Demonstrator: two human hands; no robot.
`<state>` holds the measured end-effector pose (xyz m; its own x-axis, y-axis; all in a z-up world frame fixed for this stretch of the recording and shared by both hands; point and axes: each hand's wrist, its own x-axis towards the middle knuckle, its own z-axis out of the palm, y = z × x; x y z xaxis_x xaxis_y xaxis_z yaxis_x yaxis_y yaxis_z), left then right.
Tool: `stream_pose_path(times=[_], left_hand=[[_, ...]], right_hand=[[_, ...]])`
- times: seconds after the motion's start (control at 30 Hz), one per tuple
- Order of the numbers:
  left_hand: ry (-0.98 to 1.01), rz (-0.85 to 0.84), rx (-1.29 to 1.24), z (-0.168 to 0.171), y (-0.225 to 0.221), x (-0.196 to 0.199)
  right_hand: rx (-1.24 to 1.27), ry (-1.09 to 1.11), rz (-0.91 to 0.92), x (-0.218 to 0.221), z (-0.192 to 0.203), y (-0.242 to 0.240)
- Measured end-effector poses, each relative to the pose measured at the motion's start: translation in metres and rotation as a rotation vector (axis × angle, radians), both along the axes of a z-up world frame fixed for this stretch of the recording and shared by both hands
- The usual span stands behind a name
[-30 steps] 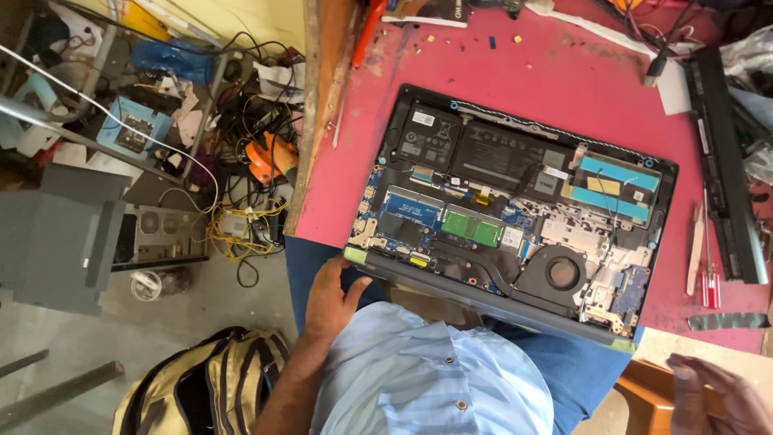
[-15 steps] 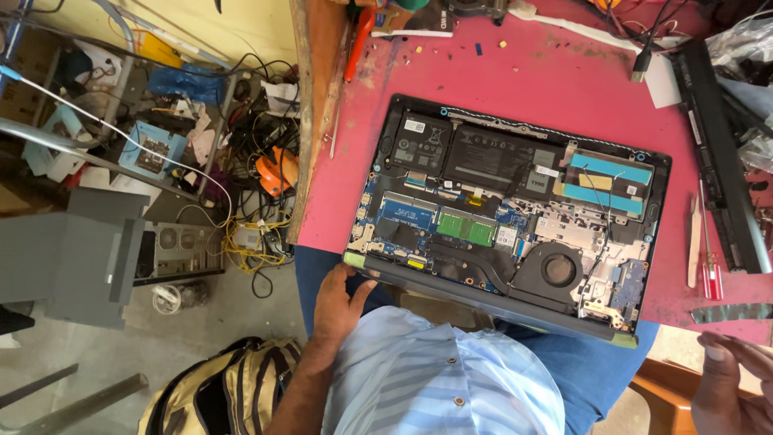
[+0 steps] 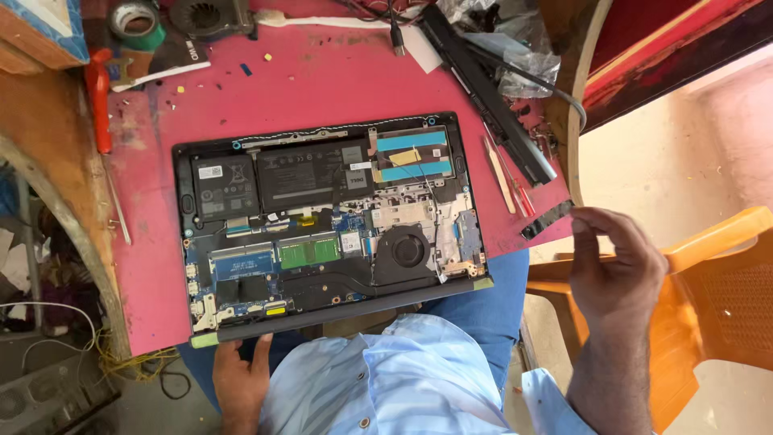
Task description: The person connects internal cables and manipulates small components within the open casing of a laptop using tweezers and their fingers.
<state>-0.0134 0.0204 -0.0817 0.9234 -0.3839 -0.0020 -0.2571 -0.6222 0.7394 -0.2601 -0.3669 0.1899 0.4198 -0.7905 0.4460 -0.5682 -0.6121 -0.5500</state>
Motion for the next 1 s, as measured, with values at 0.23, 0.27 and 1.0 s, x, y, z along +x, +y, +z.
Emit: stream_pose_path(times=[0.23, 0.27, 1.0], left_hand=[[0.049, 0.016, -0.047, 0.010, -0.006, -0.001], [0.040, 0.020, -0.031, 0.009, -0.006, -0.001], [-0.059, -0.051, -0.278, 0.041, 0.006, 0.010]], right_hand=[[0.071, 0.267, -0.033, 0.026, 0.005, -0.008], [0.069, 0.318, -0.043, 0.029, 0.004, -0.009], [0.201, -0.058, 0.525, 0.139, 0.008, 0.061]])
